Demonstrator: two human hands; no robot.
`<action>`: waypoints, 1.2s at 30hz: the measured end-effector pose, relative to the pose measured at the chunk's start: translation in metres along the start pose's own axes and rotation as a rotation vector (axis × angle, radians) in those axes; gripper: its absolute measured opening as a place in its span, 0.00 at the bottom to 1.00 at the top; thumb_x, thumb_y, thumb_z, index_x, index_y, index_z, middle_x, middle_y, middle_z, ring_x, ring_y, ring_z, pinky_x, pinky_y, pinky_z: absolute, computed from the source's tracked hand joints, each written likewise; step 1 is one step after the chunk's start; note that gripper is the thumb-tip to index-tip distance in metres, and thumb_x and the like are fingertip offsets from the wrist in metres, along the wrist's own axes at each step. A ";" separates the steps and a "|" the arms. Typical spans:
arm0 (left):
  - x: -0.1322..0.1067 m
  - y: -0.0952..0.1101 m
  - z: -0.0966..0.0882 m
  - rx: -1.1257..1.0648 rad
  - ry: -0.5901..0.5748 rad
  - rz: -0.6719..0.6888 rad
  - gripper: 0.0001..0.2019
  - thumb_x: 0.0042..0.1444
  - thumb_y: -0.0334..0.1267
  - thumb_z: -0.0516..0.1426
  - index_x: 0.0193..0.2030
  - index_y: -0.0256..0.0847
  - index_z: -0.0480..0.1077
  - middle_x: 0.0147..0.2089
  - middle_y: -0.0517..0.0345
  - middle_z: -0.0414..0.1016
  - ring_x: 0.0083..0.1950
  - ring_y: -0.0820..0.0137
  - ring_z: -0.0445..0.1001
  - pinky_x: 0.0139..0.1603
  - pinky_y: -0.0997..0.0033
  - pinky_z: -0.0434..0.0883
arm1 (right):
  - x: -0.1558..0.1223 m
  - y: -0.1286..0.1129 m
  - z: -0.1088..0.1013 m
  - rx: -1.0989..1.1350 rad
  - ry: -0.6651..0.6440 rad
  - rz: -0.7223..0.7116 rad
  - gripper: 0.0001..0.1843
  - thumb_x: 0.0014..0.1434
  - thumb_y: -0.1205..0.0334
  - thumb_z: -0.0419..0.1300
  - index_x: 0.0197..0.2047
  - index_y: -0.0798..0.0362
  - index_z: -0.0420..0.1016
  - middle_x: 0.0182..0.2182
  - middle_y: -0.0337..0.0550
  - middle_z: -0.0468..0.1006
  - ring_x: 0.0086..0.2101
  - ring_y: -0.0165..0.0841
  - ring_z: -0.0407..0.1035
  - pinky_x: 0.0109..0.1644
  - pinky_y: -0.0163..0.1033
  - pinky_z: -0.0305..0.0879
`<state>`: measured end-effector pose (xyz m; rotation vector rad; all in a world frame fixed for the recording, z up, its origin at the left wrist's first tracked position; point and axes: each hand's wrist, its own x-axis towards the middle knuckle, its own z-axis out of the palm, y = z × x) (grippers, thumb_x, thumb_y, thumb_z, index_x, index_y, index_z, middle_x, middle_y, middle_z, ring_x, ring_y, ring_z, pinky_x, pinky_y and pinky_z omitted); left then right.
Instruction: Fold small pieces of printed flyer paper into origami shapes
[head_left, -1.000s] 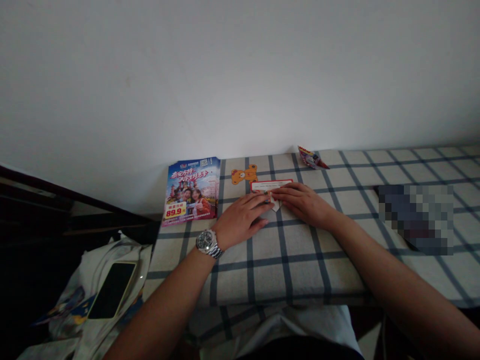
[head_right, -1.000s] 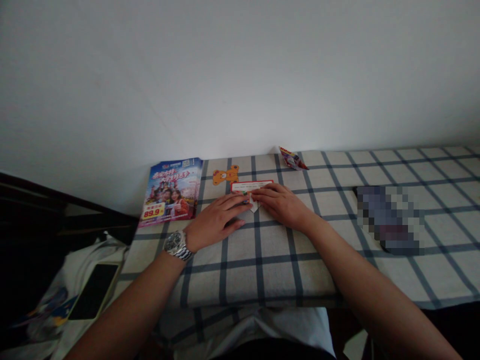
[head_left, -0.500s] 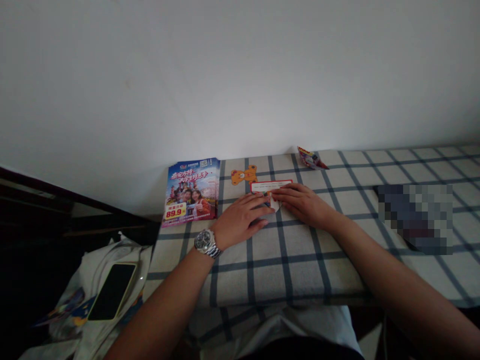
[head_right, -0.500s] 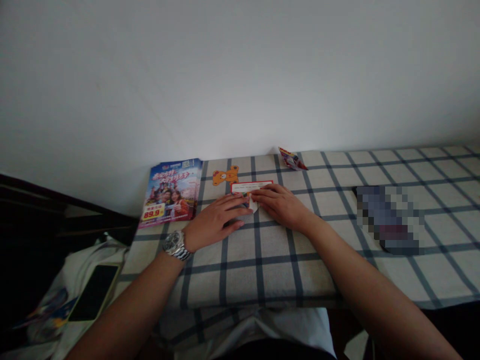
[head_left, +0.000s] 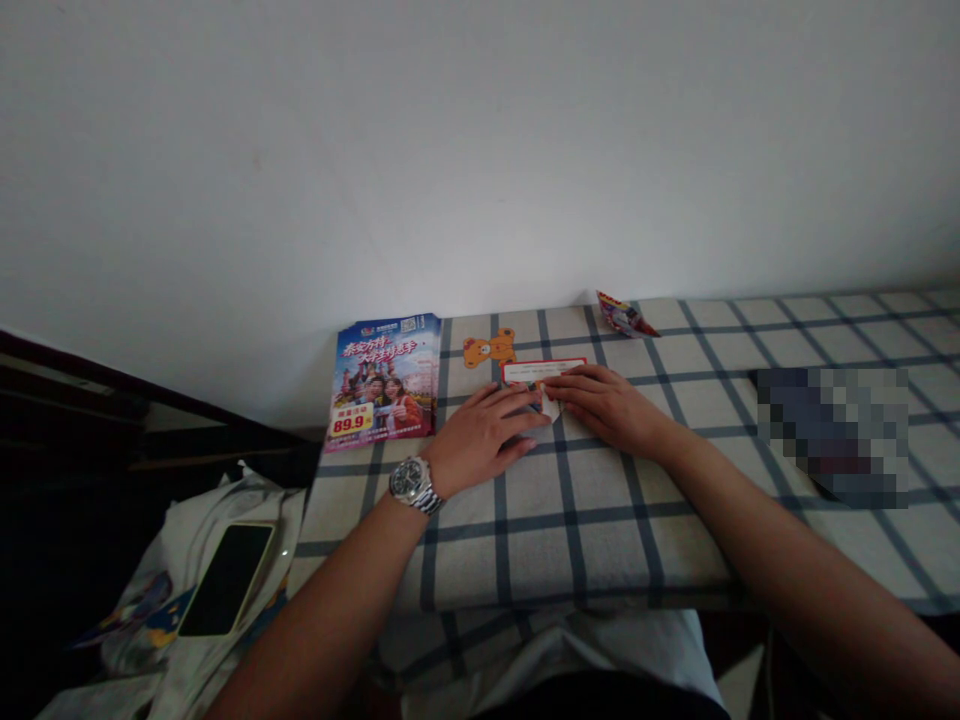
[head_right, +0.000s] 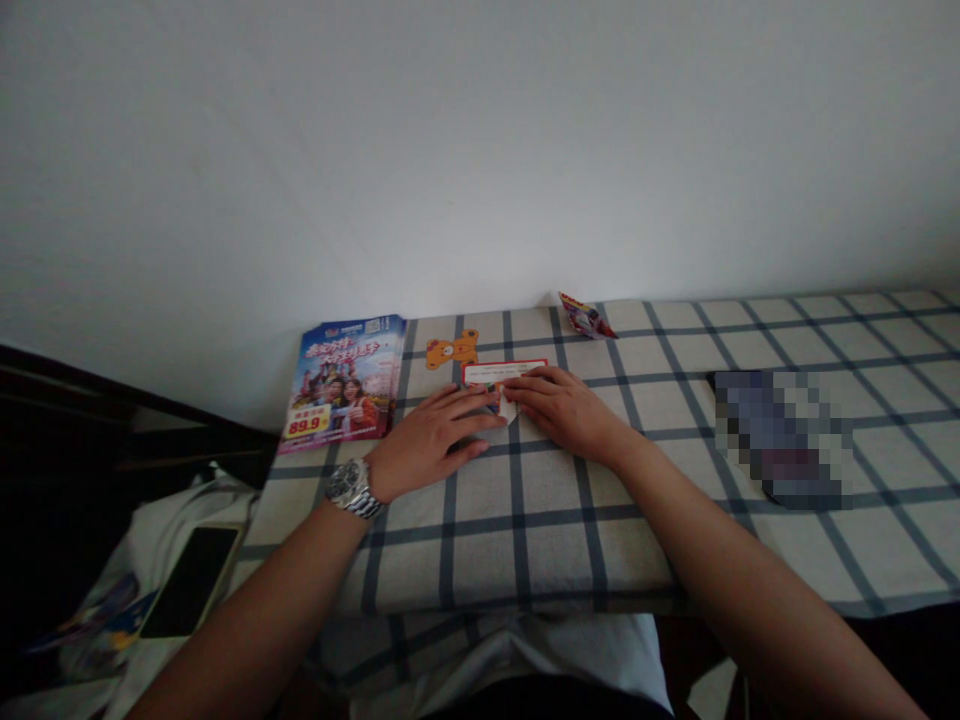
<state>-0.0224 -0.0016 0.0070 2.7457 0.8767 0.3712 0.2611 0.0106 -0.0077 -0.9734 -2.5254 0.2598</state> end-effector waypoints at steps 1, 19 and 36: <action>0.000 0.000 0.000 0.001 0.000 0.001 0.19 0.71 0.43 0.56 0.67 0.55 0.68 0.74 0.58 0.63 0.75 0.60 0.60 0.77 0.44 0.55 | 0.000 0.000 0.000 0.000 0.002 0.000 0.22 0.73 0.63 0.53 0.66 0.45 0.73 0.63 0.43 0.76 0.63 0.44 0.67 0.69 0.59 0.64; 0.000 0.002 -0.006 0.037 -0.034 0.026 0.19 0.72 0.42 0.55 0.67 0.56 0.69 0.76 0.57 0.59 0.76 0.57 0.59 0.76 0.42 0.55 | 0.000 -0.001 0.000 -0.019 0.006 -0.013 0.22 0.73 0.63 0.53 0.66 0.46 0.73 0.64 0.42 0.76 0.63 0.46 0.66 0.68 0.60 0.65; 0.001 0.004 -0.003 0.033 0.003 0.023 0.19 0.70 0.39 0.56 0.66 0.55 0.69 0.74 0.54 0.62 0.74 0.56 0.62 0.74 0.40 0.57 | -0.001 0.000 0.001 -0.051 -0.013 0.004 0.23 0.72 0.63 0.55 0.68 0.45 0.71 0.64 0.44 0.76 0.63 0.47 0.66 0.68 0.61 0.65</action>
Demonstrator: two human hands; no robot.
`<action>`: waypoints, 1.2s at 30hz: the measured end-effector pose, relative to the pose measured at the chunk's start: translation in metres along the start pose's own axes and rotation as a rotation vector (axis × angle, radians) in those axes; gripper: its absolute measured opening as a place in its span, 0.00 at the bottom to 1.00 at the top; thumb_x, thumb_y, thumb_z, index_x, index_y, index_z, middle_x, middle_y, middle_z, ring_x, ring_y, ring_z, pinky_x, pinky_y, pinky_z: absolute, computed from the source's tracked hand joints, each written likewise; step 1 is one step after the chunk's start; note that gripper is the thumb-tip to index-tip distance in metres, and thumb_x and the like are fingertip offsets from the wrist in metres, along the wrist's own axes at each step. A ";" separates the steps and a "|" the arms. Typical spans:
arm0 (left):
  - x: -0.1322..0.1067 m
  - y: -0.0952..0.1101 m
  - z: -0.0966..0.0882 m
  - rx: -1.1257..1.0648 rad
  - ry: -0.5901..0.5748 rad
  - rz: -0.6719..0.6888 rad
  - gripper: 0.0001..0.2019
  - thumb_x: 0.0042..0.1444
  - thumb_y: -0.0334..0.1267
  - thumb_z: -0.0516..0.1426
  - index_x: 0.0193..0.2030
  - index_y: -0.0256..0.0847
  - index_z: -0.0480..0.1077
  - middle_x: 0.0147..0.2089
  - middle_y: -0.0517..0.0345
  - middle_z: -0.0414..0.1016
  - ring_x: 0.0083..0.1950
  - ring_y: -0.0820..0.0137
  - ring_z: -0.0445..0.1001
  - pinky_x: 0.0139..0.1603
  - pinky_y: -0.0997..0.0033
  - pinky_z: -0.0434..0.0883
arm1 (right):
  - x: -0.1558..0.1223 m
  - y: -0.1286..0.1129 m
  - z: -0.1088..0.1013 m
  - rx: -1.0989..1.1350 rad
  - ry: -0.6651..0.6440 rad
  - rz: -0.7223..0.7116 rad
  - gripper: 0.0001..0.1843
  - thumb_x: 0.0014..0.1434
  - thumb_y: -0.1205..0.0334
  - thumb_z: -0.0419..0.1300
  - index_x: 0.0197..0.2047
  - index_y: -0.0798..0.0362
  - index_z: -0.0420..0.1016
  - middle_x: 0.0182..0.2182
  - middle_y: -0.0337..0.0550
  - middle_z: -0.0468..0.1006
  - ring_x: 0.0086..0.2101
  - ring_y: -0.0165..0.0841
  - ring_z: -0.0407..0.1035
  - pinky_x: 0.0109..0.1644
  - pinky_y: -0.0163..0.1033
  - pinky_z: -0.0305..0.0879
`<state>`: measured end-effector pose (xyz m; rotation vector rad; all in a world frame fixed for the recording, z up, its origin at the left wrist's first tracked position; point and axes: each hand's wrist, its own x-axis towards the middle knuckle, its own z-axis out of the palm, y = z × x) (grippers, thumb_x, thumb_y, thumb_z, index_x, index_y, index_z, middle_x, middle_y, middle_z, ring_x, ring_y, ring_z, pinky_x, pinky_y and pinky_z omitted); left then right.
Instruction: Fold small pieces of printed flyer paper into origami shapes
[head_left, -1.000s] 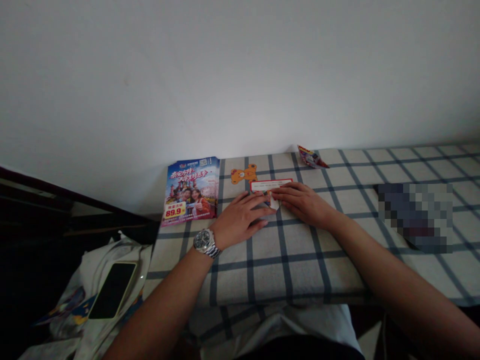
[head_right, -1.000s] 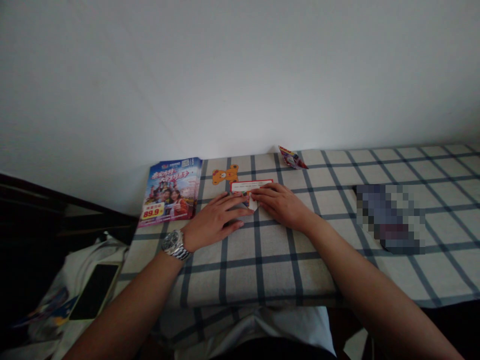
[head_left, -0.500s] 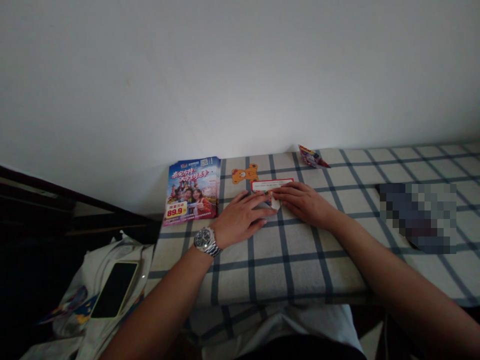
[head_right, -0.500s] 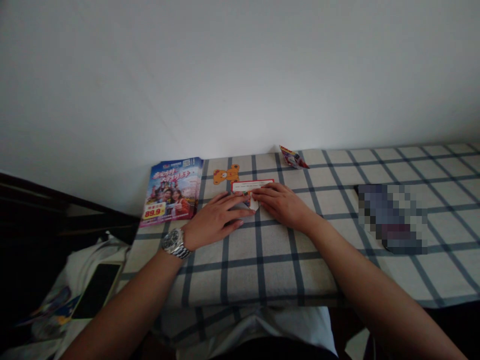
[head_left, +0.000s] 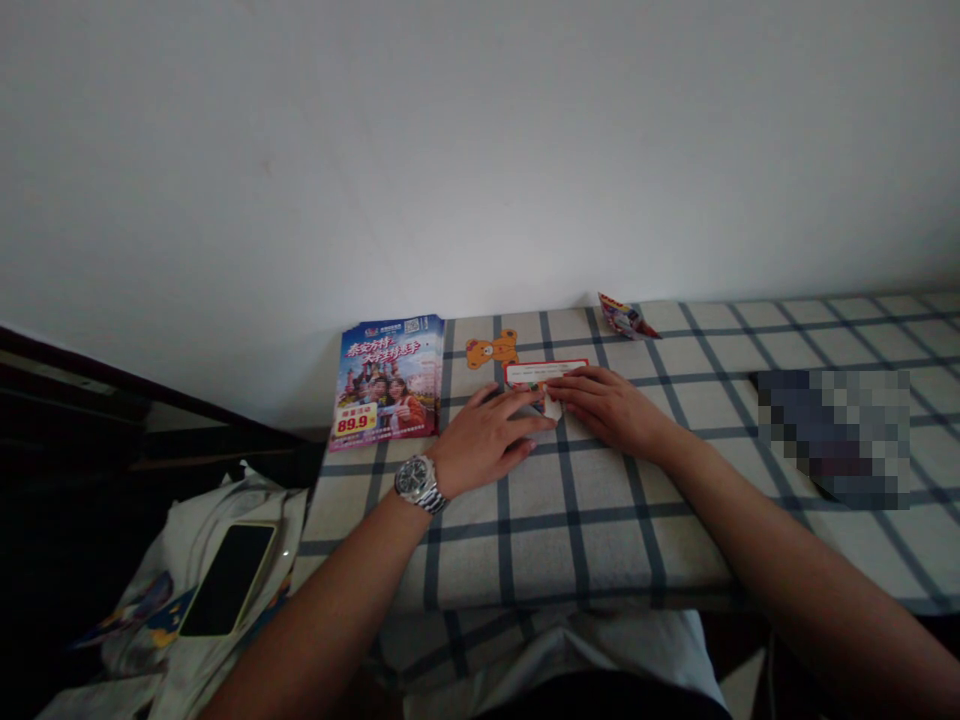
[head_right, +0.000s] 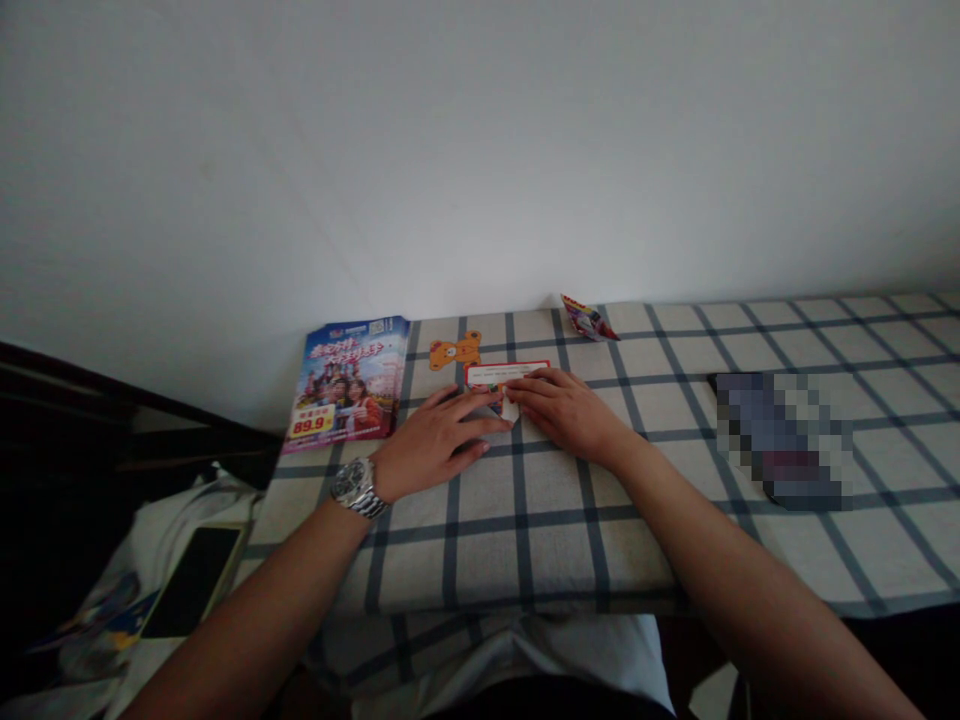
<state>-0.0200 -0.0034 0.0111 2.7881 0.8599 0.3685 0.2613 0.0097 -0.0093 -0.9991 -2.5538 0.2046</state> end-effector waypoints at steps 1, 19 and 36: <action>0.000 0.000 0.000 0.001 -0.001 -0.002 0.19 0.71 0.39 0.56 0.66 0.55 0.69 0.74 0.54 0.62 0.74 0.56 0.62 0.74 0.40 0.57 | 0.000 0.000 0.000 0.009 0.004 0.000 0.23 0.72 0.63 0.54 0.68 0.45 0.71 0.64 0.43 0.76 0.63 0.46 0.66 0.69 0.61 0.65; 0.001 0.002 0.003 -0.017 0.009 -0.020 0.19 0.69 0.41 0.57 0.66 0.55 0.69 0.73 0.54 0.63 0.73 0.56 0.63 0.75 0.40 0.56 | -0.002 0.001 -0.001 -0.001 0.040 0.013 0.18 0.72 0.63 0.53 0.61 0.47 0.76 0.62 0.49 0.75 0.61 0.47 0.69 0.65 0.59 0.68; 0.000 -0.001 0.002 -0.028 -0.031 -0.023 0.19 0.72 0.43 0.55 0.67 0.57 0.69 0.75 0.56 0.60 0.75 0.57 0.60 0.75 0.40 0.55 | -0.001 0.000 -0.001 0.010 0.024 -0.018 0.19 0.73 0.63 0.53 0.64 0.46 0.74 0.62 0.43 0.77 0.62 0.47 0.68 0.66 0.61 0.67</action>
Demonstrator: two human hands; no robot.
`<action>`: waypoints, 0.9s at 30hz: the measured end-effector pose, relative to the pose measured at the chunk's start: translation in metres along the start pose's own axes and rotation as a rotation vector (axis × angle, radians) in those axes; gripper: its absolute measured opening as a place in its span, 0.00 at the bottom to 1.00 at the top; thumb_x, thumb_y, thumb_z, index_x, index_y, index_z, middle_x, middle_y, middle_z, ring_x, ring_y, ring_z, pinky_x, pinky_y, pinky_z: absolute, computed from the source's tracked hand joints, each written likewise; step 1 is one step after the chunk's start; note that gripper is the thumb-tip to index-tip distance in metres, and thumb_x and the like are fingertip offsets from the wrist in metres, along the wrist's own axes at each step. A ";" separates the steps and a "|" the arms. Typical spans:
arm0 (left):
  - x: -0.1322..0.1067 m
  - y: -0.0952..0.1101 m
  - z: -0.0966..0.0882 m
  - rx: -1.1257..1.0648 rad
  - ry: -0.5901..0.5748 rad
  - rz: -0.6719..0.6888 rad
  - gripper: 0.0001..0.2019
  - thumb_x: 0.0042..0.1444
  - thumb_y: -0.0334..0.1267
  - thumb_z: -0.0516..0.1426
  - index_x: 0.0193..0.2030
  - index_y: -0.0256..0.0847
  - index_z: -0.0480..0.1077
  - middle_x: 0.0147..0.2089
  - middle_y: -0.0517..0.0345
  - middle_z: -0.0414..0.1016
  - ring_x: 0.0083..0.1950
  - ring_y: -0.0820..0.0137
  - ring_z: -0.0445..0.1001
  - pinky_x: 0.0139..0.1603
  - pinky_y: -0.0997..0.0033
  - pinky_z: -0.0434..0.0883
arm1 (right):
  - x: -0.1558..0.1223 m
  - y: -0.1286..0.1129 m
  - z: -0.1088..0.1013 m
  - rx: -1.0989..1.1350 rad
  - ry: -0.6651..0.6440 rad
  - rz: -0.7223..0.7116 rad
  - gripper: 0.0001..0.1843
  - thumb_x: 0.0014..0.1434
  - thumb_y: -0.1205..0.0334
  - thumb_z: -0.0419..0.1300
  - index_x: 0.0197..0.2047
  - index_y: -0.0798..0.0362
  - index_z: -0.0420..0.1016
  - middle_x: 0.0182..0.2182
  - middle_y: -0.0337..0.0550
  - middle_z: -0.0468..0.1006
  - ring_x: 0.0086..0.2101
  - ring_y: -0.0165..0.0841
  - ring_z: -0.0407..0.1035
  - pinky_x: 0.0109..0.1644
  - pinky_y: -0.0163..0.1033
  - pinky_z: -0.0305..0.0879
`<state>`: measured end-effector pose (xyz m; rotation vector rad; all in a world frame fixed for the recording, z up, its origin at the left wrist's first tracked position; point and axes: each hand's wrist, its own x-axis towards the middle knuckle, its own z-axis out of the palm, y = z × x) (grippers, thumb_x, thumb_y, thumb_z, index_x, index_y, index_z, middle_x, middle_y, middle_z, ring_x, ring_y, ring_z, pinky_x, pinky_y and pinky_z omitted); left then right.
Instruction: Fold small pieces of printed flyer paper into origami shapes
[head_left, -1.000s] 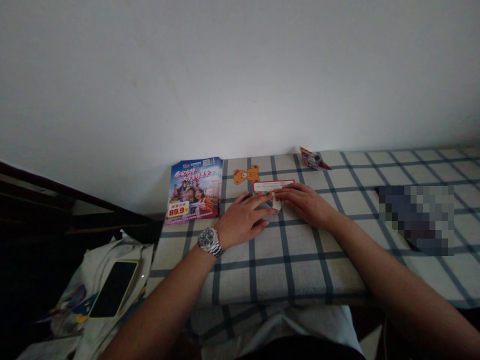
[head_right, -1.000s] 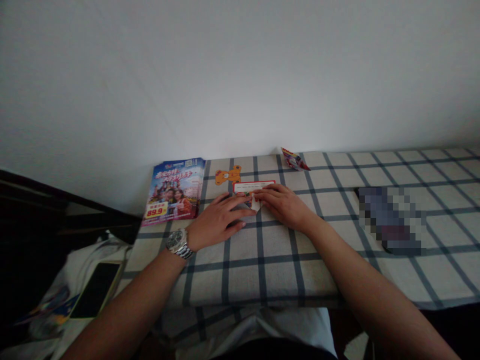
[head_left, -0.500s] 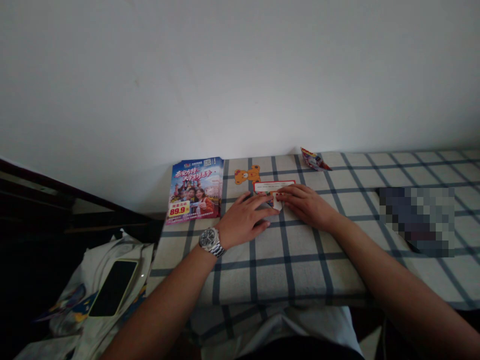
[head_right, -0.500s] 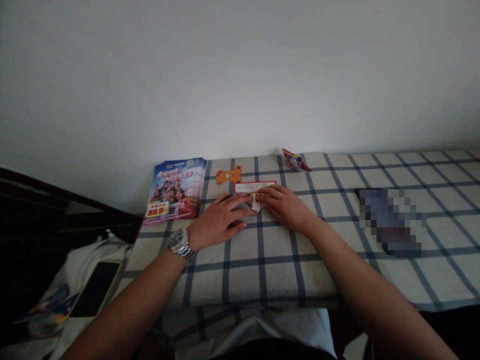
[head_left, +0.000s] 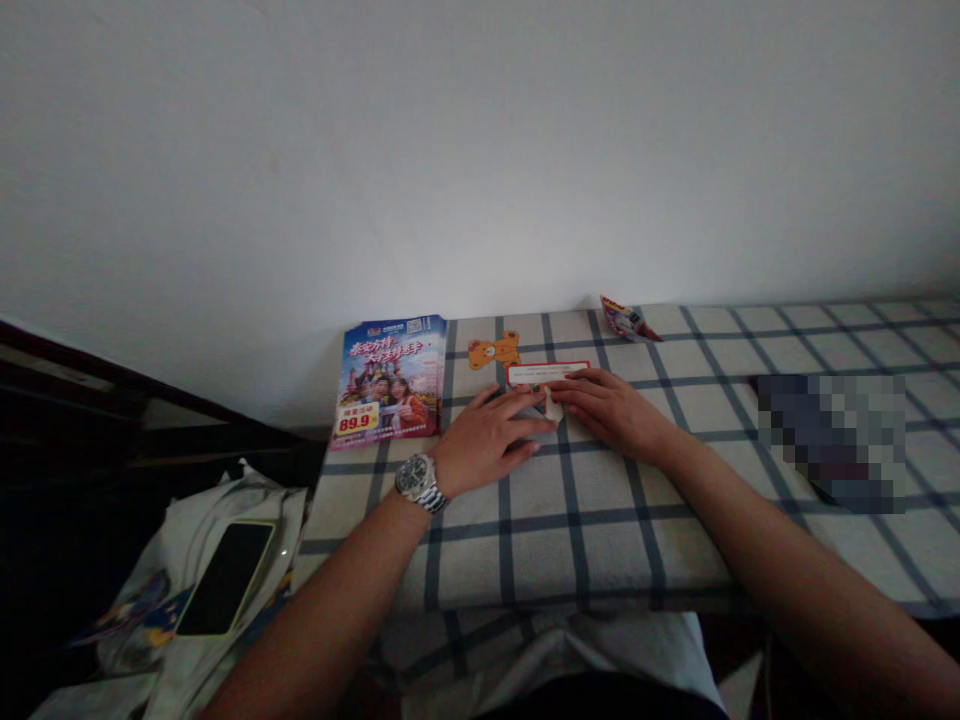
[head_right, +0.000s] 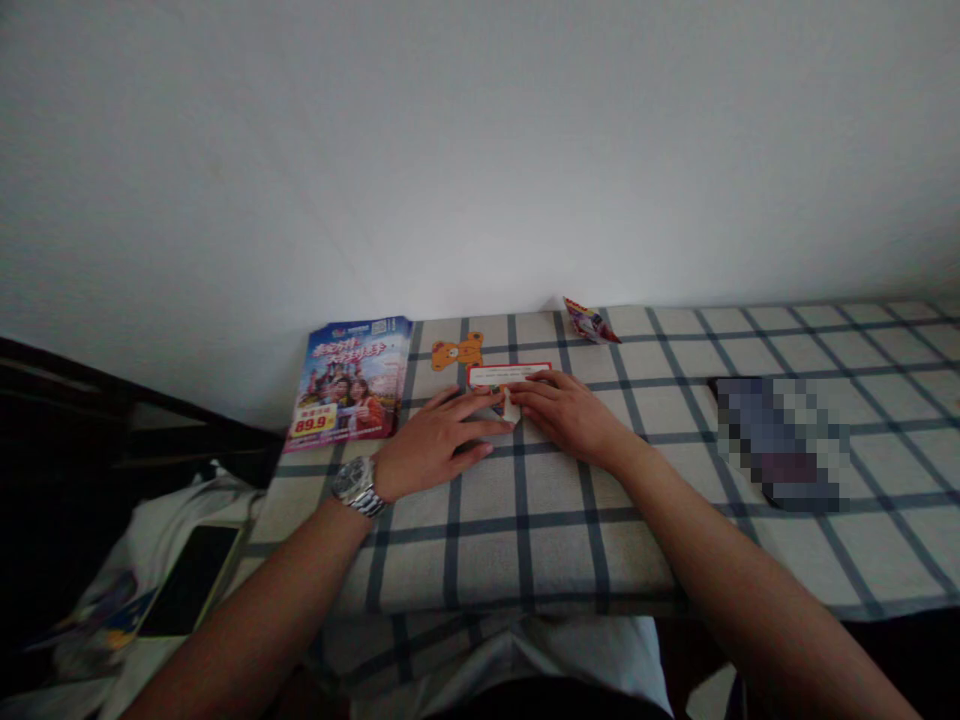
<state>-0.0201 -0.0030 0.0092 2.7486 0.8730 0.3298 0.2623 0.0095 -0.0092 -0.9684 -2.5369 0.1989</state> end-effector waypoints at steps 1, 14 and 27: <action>0.000 0.000 0.000 0.001 -0.005 -0.001 0.19 0.72 0.43 0.55 0.67 0.57 0.69 0.76 0.56 0.60 0.76 0.57 0.59 0.75 0.40 0.55 | 0.000 0.000 0.000 0.007 0.002 -0.001 0.19 0.73 0.62 0.54 0.63 0.46 0.74 0.62 0.43 0.77 0.62 0.46 0.67 0.66 0.60 0.68; 0.001 -0.001 0.002 -0.053 0.001 -0.049 0.19 0.72 0.40 0.54 0.66 0.60 0.70 0.76 0.59 0.61 0.75 0.59 0.61 0.76 0.40 0.53 | 0.004 -0.010 0.004 0.006 0.087 0.040 0.11 0.70 0.59 0.60 0.53 0.49 0.79 0.57 0.46 0.81 0.59 0.48 0.70 0.64 0.59 0.69; 0.002 -0.003 0.002 -0.078 0.008 -0.065 0.17 0.73 0.43 0.53 0.66 0.56 0.69 0.74 0.59 0.64 0.74 0.62 0.63 0.76 0.43 0.53 | 0.005 -0.011 0.007 0.031 0.121 0.054 0.09 0.68 0.59 0.63 0.51 0.48 0.79 0.55 0.46 0.82 0.58 0.47 0.70 0.63 0.58 0.69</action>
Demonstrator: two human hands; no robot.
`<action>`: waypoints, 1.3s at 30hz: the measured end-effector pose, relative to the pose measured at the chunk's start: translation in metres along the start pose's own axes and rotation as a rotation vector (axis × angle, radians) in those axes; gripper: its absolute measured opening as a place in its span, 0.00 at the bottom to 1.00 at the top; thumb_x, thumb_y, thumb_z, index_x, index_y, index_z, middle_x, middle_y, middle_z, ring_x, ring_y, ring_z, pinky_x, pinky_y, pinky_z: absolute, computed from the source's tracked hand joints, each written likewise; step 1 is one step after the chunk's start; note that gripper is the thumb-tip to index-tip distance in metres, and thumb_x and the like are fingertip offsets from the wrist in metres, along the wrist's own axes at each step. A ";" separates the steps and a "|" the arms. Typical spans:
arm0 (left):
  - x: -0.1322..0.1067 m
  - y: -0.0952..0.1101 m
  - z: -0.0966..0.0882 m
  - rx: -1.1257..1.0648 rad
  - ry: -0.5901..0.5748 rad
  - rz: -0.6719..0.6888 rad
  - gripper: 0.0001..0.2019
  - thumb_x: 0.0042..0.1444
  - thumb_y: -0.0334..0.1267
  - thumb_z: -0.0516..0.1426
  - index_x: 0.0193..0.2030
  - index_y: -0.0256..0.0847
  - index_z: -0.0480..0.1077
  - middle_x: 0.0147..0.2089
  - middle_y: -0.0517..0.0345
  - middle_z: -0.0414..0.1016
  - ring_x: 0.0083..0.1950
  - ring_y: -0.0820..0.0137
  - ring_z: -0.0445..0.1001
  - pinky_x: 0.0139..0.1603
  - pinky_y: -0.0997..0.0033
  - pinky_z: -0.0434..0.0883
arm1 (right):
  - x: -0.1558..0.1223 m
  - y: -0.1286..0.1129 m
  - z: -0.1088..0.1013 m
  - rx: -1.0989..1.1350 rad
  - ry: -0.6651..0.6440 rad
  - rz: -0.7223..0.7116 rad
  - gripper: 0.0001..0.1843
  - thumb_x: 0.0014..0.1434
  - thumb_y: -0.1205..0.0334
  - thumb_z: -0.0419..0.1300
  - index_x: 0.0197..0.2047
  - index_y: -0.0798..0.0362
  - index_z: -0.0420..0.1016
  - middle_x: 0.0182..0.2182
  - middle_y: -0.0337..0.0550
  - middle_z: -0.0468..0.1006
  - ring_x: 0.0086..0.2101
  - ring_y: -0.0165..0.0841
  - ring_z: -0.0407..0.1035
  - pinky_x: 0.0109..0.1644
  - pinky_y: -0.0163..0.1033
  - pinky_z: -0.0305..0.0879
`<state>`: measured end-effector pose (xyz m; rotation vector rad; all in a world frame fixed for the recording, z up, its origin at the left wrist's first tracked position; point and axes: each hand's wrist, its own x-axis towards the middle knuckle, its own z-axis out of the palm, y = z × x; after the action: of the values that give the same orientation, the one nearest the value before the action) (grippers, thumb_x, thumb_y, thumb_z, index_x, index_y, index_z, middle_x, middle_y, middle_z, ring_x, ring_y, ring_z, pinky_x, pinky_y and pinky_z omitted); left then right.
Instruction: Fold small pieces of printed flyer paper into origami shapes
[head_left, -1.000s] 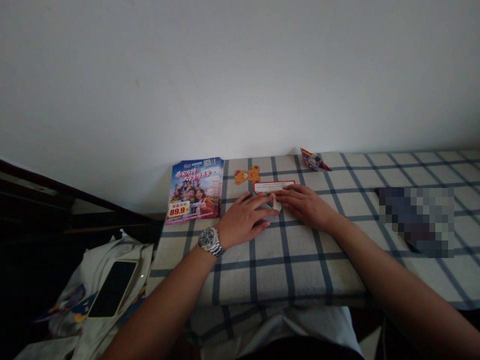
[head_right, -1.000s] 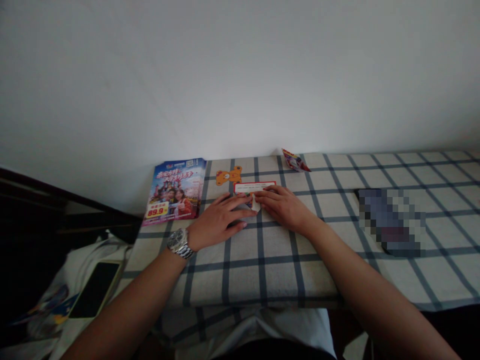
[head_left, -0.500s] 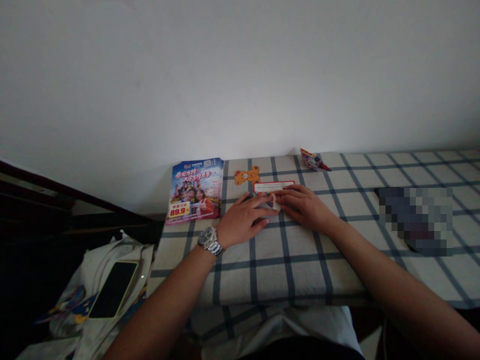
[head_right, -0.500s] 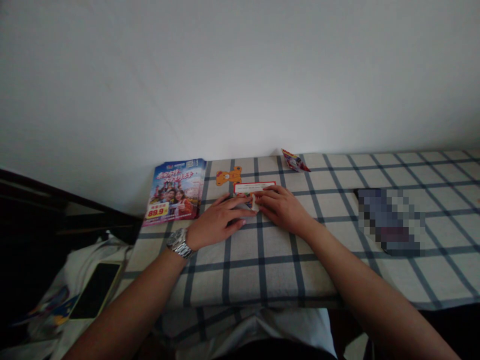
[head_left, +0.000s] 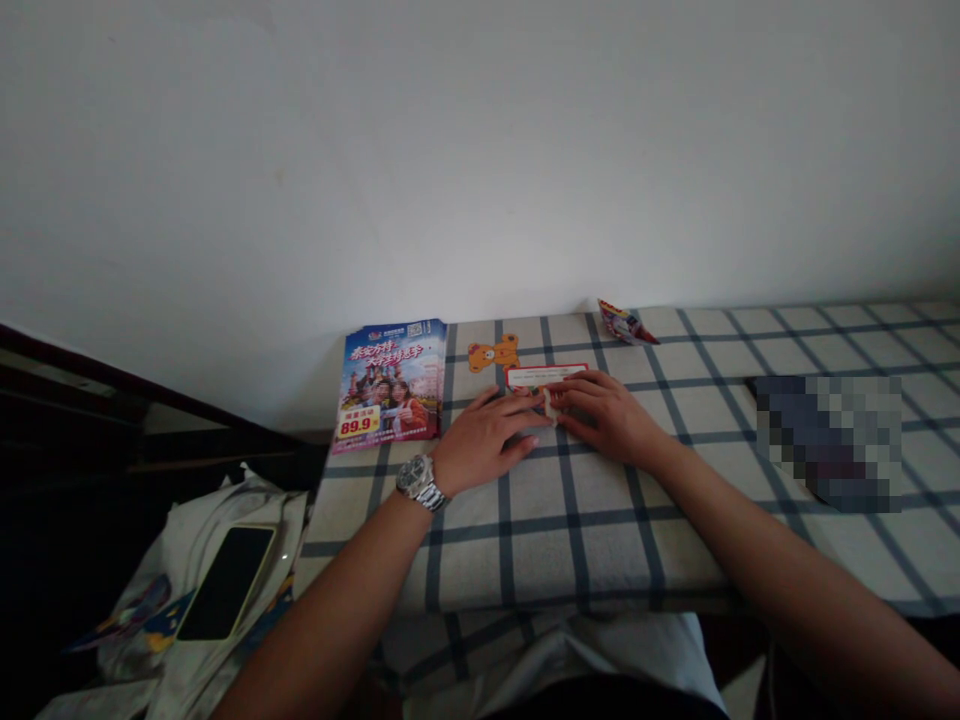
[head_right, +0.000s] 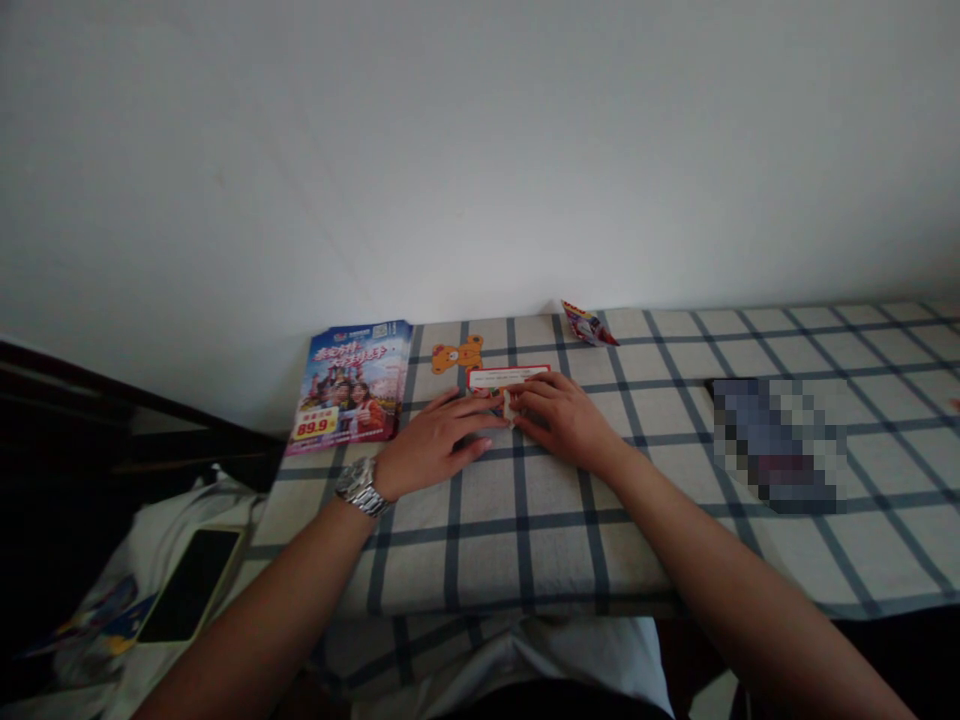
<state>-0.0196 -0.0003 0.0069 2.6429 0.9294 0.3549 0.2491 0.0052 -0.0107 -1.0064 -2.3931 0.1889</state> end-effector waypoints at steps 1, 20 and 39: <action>0.000 0.000 0.000 0.002 -0.004 0.000 0.18 0.73 0.43 0.53 0.66 0.57 0.69 0.74 0.59 0.64 0.74 0.61 0.62 0.76 0.42 0.53 | 0.000 -0.001 0.000 0.000 0.006 0.000 0.09 0.67 0.59 0.64 0.50 0.48 0.79 0.55 0.46 0.82 0.57 0.48 0.70 0.62 0.58 0.69; 0.002 -0.001 0.002 0.029 0.014 -0.018 0.22 0.68 0.31 0.55 0.65 0.56 0.71 0.74 0.62 0.64 0.73 0.63 0.66 0.77 0.43 0.54 | 0.003 0.000 0.004 0.009 0.017 0.029 0.09 0.64 0.57 0.67 0.47 0.47 0.79 0.52 0.45 0.82 0.55 0.46 0.70 0.61 0.55 0.69; 0.000 0.000 -0.003 0.130 0.075 0.010 0.22 0.66 0.28 0.56 0.63 0.53 0.73 0.64 0.58 0.73 0.62 0.60 0.72 0.67 0.48 0.69 | 0.005 -0.003 0.004 0.010 0.019 0.023 0.08 0.64 0.58 0.67 0.46 0.47 0.79 0.52 0.45 0.82 0.55 0.47 0.71 0.61 0.57 0.69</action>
<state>-0.0207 -0.0001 0.0101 2.7699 0.9950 0.4121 0.2422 0.0063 -0.0110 -1.0266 -2.3619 0.1989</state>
